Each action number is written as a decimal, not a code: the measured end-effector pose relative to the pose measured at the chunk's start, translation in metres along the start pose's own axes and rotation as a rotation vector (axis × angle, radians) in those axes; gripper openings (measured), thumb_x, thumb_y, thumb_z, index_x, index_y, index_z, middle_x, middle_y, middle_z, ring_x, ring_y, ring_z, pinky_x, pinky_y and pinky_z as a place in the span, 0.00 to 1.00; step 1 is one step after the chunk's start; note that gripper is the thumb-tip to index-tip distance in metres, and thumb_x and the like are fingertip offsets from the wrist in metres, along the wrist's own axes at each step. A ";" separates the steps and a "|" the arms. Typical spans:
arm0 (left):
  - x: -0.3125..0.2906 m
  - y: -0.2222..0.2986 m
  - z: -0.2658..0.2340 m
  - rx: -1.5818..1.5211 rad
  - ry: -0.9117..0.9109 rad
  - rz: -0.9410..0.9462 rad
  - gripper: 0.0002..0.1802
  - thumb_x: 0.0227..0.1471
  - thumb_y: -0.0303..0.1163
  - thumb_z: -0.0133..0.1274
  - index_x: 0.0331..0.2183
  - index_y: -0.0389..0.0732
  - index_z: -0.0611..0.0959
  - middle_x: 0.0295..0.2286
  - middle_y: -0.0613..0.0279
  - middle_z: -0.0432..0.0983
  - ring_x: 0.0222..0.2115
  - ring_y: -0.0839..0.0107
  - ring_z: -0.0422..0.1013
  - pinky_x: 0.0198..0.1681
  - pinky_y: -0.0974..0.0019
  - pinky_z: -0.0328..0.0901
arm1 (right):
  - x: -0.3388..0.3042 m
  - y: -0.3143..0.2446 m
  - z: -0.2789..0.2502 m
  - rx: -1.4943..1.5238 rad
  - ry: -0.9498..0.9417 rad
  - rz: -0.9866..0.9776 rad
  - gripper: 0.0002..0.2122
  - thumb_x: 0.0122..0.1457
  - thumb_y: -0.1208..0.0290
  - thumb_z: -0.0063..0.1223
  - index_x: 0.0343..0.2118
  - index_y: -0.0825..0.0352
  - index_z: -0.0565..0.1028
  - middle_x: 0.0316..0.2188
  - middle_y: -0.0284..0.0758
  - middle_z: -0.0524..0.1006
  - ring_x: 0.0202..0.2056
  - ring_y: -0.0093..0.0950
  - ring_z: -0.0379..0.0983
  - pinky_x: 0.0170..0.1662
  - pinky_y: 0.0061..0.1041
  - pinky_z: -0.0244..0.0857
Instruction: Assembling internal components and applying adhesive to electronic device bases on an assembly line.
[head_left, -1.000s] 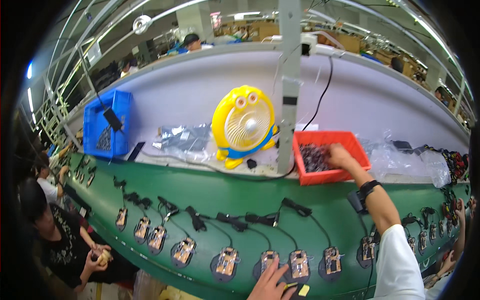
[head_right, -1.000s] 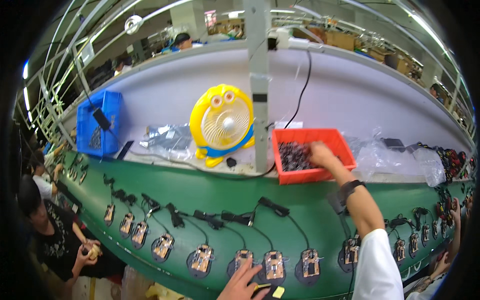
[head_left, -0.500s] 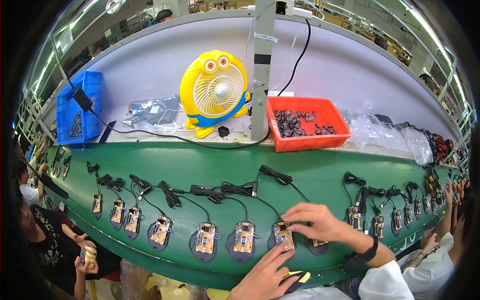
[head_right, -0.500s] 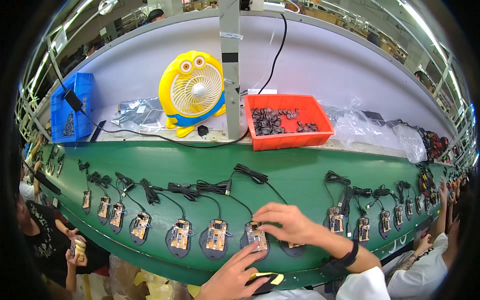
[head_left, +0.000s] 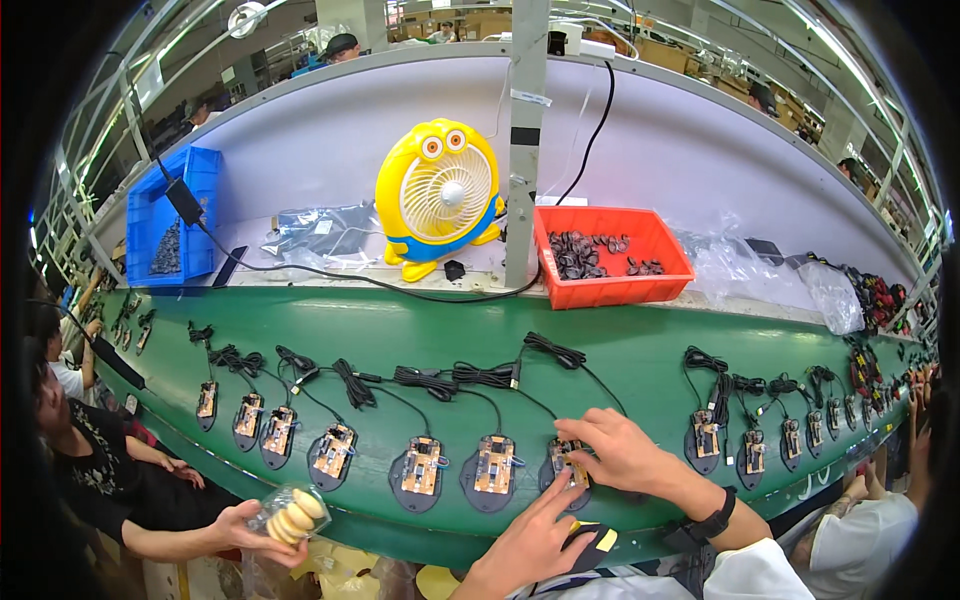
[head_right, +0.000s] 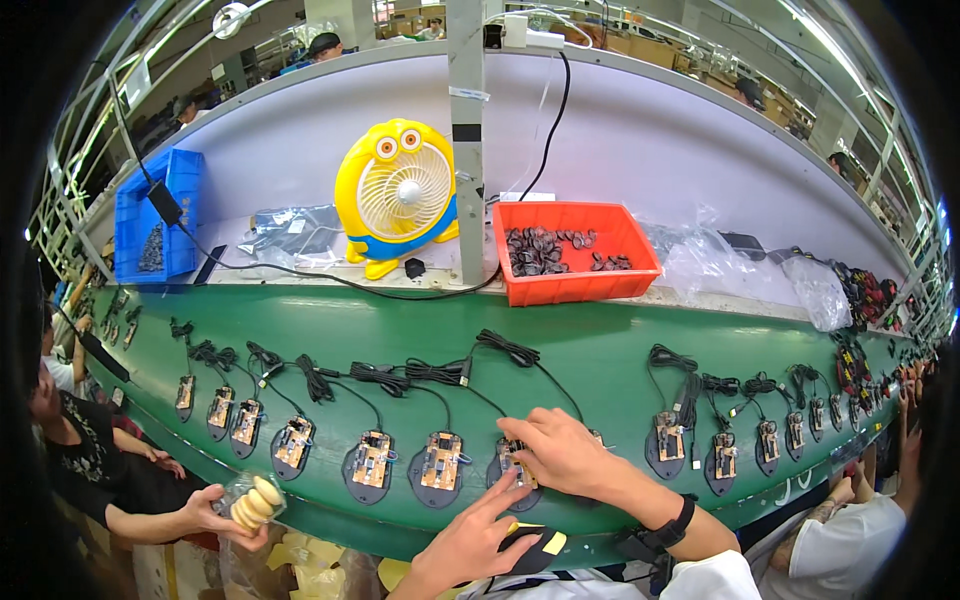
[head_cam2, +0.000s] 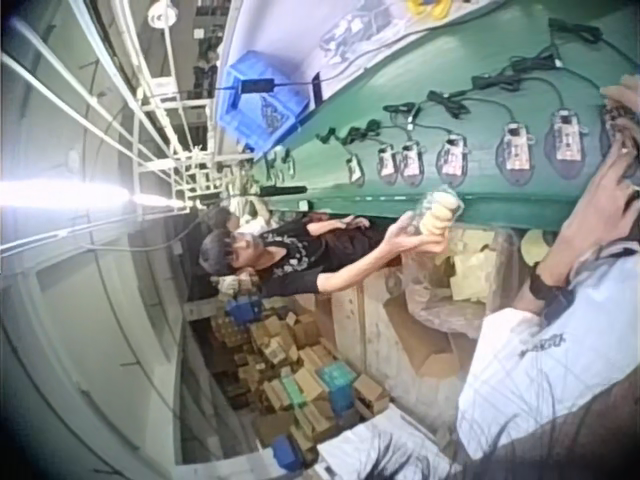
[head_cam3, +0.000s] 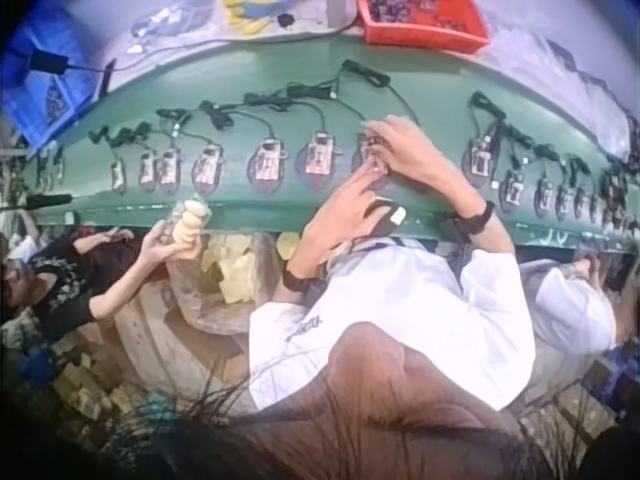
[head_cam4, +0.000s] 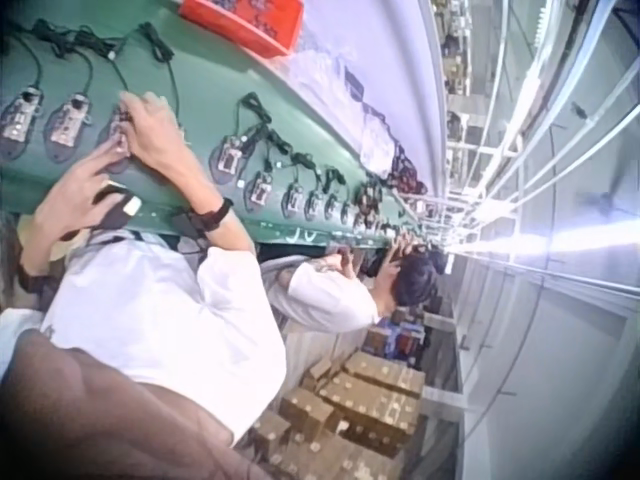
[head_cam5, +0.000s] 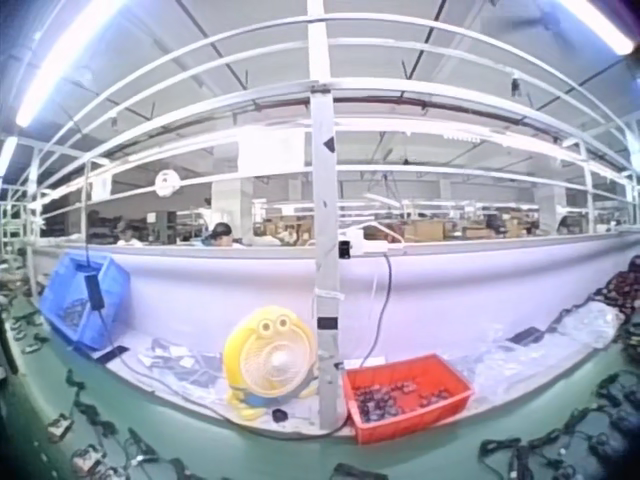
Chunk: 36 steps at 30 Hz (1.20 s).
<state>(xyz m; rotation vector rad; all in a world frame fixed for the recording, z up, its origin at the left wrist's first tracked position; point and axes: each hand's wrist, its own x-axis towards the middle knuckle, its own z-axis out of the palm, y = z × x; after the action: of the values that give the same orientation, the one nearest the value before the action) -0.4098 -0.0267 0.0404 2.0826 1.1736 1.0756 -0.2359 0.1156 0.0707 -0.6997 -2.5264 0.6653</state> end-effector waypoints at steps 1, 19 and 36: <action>-0.001 0.000 -0.001 0.010 0.003 -0.003 0.20 0.53 0.34 0.69 0.22 0.28 0.80 0.55 0.43 0.76 0.65 0.42 0.64 0.61 0.50 0.69 | 0.004 -0.006 -0.004 -0.077 -0.032 0.023 0.25 0.55 0.75 0.66 0.57 0.68 0.74 0.36 0.40 0.82 0.42 0.41 0.77 0.47 0.40 0.69; -0.035 -0.008 0.031 0.293 0.091 -0.060 0.32 0.56 0.33 0.65 0.55 0.28 0.72 0.55 0.46 0.74 0.57 0.55 0.72 0.58 0.56 0.72 | 0.066 -0.115 -0.028 -0.701 0.738 -1.015 0.29 0.66 0.61 0.54 0.66 0.71 0.63 0.66 0.50 0.66 0.63 0.44 0.66 0.63 0.42 0.63; -0.022 0.011 -0.044 -0.308 0.206 -0.308 0.08 0.57 0.25 0.63 0.30 0.28 0.87 0.27 0.55 0.84 0.23 0.67 0.77 0.28 0.66 0.70 | -0.055 -0.077 0.025 0.309 0.239 -0.040 0.14 0.51 0.78 0.73 0.41 0.71 0.83 0.37 0.35 0.83 0.39 0.35 0.79 0.43 0.34 0.74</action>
<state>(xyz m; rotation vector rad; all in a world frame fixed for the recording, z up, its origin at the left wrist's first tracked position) -0.4483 -0.0490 0.0640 1.5294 1.2826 1.2502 -0.2333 0.0180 0.0785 -0.5786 -2.1529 0.8781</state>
